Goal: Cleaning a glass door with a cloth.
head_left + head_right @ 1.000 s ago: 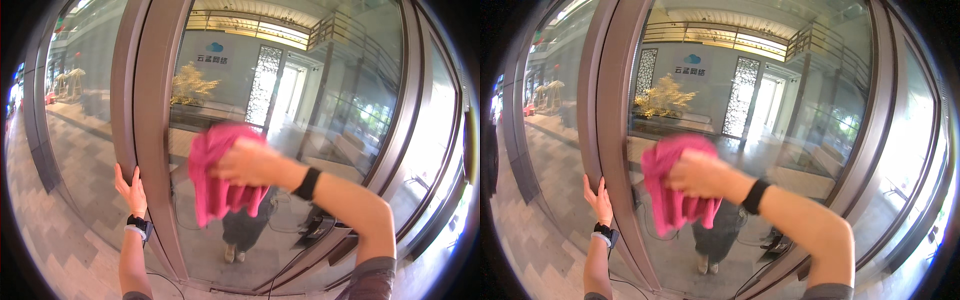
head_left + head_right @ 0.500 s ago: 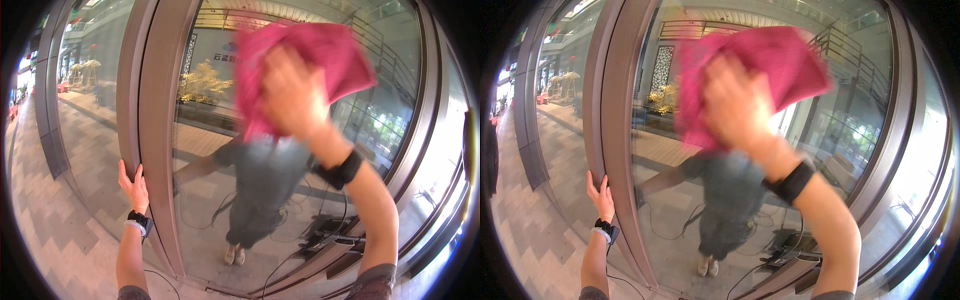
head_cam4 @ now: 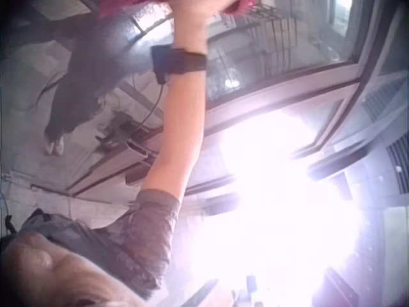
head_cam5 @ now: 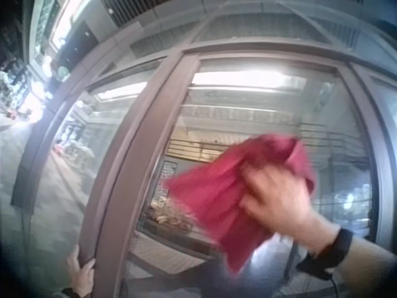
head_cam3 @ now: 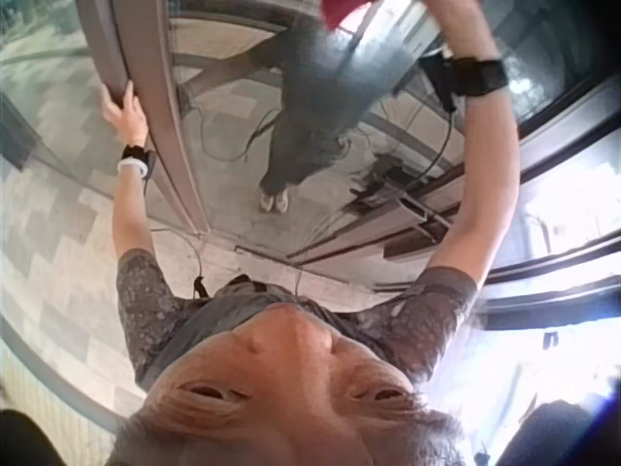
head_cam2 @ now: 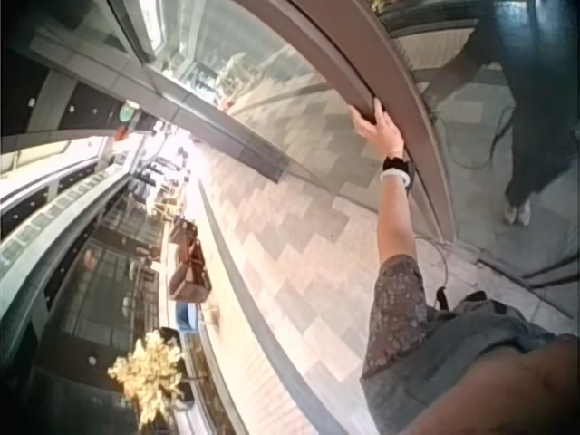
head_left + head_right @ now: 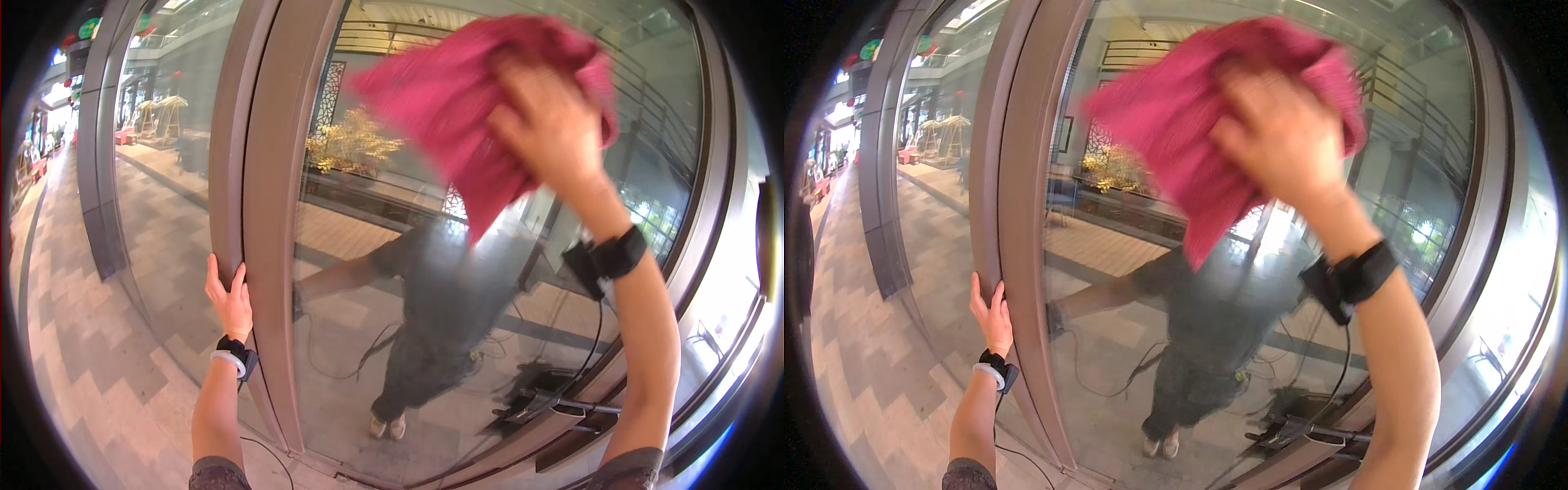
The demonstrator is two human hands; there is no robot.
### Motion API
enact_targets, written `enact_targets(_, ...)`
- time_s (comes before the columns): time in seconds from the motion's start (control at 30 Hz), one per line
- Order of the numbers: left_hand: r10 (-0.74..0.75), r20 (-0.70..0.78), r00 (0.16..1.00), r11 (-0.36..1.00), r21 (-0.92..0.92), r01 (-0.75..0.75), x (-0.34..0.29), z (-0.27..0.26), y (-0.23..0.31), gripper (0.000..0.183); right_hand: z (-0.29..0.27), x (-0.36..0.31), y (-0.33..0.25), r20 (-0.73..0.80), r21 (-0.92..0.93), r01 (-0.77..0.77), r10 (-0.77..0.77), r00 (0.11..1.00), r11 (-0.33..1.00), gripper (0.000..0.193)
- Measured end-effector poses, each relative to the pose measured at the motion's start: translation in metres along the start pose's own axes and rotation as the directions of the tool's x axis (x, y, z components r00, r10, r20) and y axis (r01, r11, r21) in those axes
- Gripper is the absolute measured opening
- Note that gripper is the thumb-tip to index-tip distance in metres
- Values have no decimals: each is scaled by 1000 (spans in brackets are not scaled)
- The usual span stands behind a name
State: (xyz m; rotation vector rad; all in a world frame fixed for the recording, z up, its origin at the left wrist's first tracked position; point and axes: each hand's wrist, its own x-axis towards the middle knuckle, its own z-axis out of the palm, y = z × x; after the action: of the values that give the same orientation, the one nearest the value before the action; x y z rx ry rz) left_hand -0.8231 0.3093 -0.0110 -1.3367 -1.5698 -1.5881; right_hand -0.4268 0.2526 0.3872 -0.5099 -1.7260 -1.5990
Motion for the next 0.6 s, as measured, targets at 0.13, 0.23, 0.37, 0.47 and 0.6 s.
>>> enact_targets(0.13, -178, -1, 984, 959, -226, 174, 2, 10, -1, 62, -1, 20, 42, -318, -573, -376, 226, 921, 728, 49)
enact_targets(0.23, -65, -44, 997, 997, -34, 63, 3, 10, -9, 69, 17, 13, -6, -224, -475, -331, 251, 942, 816, 46)
enact_targets(0.37, -17, -33, 999, 997, 79, 19, -2, 6, -26, 68, 10, -30, -141, 366, 184, 225, -279, 888, 957, 47)
enact_targets(0.47, -12, -53, 999, 991, -131, 5, 4, 5, 8, 51, 27, -98, -199, 332, 607, 462, -735, 591, 646, 39)
enact_targets(0.6, -92, -30, 995, 974, -213, 83, 3, -7, 0, 49, 45, -108, -230, 150, 804, 439, -851, 503, 401, 31)
